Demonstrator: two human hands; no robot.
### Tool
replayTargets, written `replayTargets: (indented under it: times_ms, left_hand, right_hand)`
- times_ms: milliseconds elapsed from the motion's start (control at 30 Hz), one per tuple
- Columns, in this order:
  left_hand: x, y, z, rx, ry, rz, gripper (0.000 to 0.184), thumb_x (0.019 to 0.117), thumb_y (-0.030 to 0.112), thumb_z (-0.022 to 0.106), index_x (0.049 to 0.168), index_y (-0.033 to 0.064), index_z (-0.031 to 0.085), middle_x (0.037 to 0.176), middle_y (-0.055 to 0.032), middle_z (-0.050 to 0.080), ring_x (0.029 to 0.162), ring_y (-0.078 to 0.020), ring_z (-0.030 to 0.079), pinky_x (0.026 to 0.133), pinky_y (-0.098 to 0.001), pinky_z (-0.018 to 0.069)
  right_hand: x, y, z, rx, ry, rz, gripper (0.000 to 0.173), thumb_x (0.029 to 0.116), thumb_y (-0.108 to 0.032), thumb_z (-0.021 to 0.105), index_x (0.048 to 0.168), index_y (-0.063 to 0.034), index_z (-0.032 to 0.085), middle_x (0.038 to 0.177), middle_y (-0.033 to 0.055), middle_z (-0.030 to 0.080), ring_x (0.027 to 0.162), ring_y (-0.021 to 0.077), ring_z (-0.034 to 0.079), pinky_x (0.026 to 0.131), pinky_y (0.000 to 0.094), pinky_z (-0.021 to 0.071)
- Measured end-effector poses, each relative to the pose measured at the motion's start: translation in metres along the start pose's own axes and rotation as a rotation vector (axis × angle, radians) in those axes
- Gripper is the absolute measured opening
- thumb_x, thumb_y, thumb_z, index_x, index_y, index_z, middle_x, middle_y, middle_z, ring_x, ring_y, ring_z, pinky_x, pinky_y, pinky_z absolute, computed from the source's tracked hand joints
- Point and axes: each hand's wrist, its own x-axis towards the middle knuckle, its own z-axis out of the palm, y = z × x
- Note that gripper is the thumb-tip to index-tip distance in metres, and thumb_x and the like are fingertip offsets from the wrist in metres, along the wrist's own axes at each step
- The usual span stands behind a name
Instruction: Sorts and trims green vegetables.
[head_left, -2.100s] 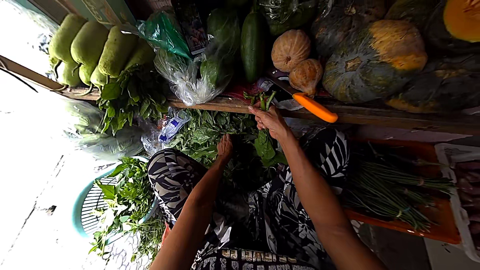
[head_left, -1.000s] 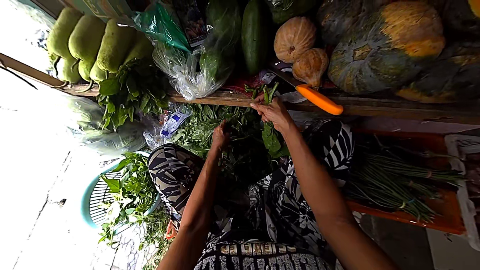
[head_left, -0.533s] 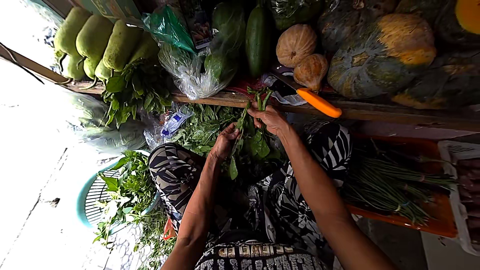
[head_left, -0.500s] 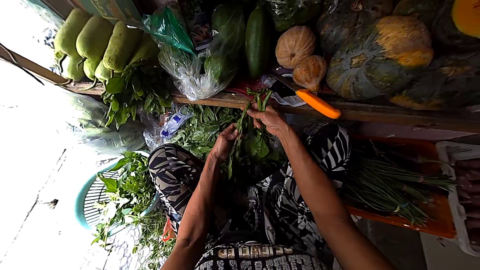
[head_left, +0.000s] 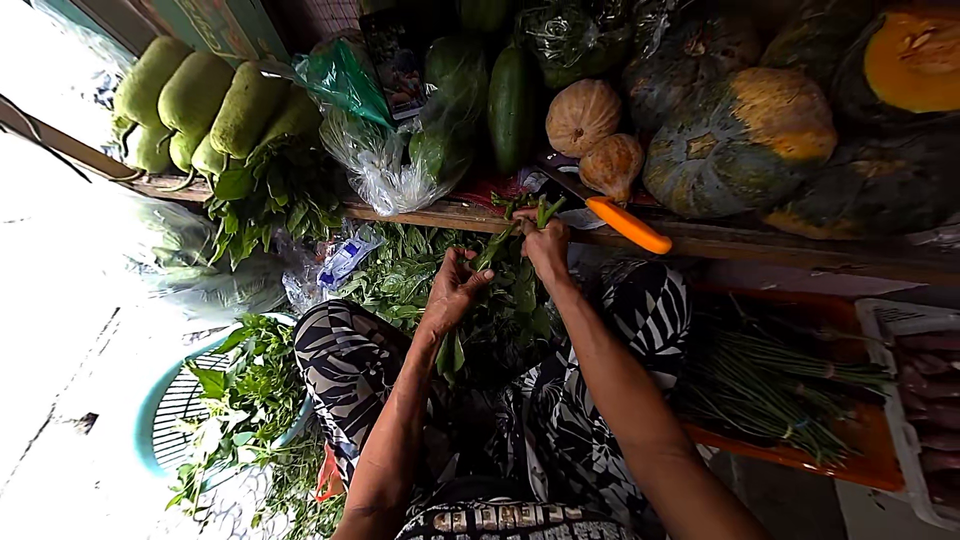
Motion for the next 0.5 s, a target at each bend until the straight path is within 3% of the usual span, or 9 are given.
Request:
replayTargets:
  times_ms: [100,200,267,367,433,500]
  left_hand:
    - [-0.012,0.009,-0.011,0.238,0.128,0.028,0.046,0.0971,0.017,0.07,0.134,0.0034,0.046,0.084,-0.0067,0.064,0.07,-0.0146,0.062,0.07,-0.0365,0.0542]
    - [-0.005,0.009,-0.005,0.577,0.331,0.116,0.05,0.0972,0.025,0.072,0.133,-0.0025,0.05,0.088,-0.0176,0.07,0.074,-0.0338,0.069,0.073,-0.0555,0.0556]
    - [0.002,0.006,0.002,0.748,0.414,0.191,0.045,0.0987,0.025,0.069,0.129,-0.0048,0.056,0.092,-0.0228,0.072,0.082,-0.043,0.071,0.076,-0.0621,0.0541]
    - [0.015,-0.008,0.013,0.916,0.46,0.384,0.032,0.0984,0.021,0.068,0.116,-0.006,0.064,0.085,-0.0234,0.071,0.081,-0.0432,0.071,0.076,-0.0578,0.0547]
    - [0.022,-0.018,0.019,1.001,0.485,0.543,0.024,0.0969,0.017,0.069,0.107,-0.0044,0.067,0.078,-0.02,0.071,0.074,-0.0395,0.071,0.07,-0.0533,0.0553]
    - [0.024,-0.02,0.024,1.001,0.47,0.578,0.024,0.0956,0.017,0.07,0.107,-0.0036,0.068,0.081,-0.0189,0.072,0.075,-0.0381,0.072,0.072,-0.053,0.0551]
  right_hand:
    - [0.012,0.001,-0.016,0.077,0.039,0.042,0.022,0.1045,-0.015,0.057,0.116,-0.0014,0.07,0.088,0.0076,0.066,0.054,0.0082,0.053,0.053,0.0266,0.0496]
    - [-0.004,-0.01,-0.006,0.025,-0.226,0.067,0.036,0.0944,-0.013,0.074,0.128,-0.0015,0.067,0.105,0.0139,0.071,0.059,0.0121,0.058,0.054,0.0301,0.0518]
    - [-0.013,-0.013,0.0,0.062,-0.346,0.075,0.046,0.0906,-0.005,0.077,0.134,-0.0012,0.063,0.115,0.0155,0.068,0.056,0.0097,0.054,0.05,0.0262,0.0484]
    - [-0.018,-0.018,0.0,0.239,-0.394,0.117,0.032,0.0929,0.0,0.071,0.124,0.0027,0.064,0.087,0.006,0.064,0.048,0.0045,0.047,0.043,0.0194,0.0434]
    - [-0.02,-0.016,0.006,0.326,-0.359,0.135,0.02,0.0956,-0.008,0.072,0.11,0.0029,0.064,0.073,0.0021,0.061,0.042,0.0023,0.044,0.041,0.0182,0.0426]
    - [-0.019,-0.013,0.008,0.34,-0.326,0.117,0.014,0.0994,-0.011,0.067,0.101,0.0018,0.062,0.069,0.0009,0.06,0.041,0.002,0.045,0.041,0.018,0.0437]
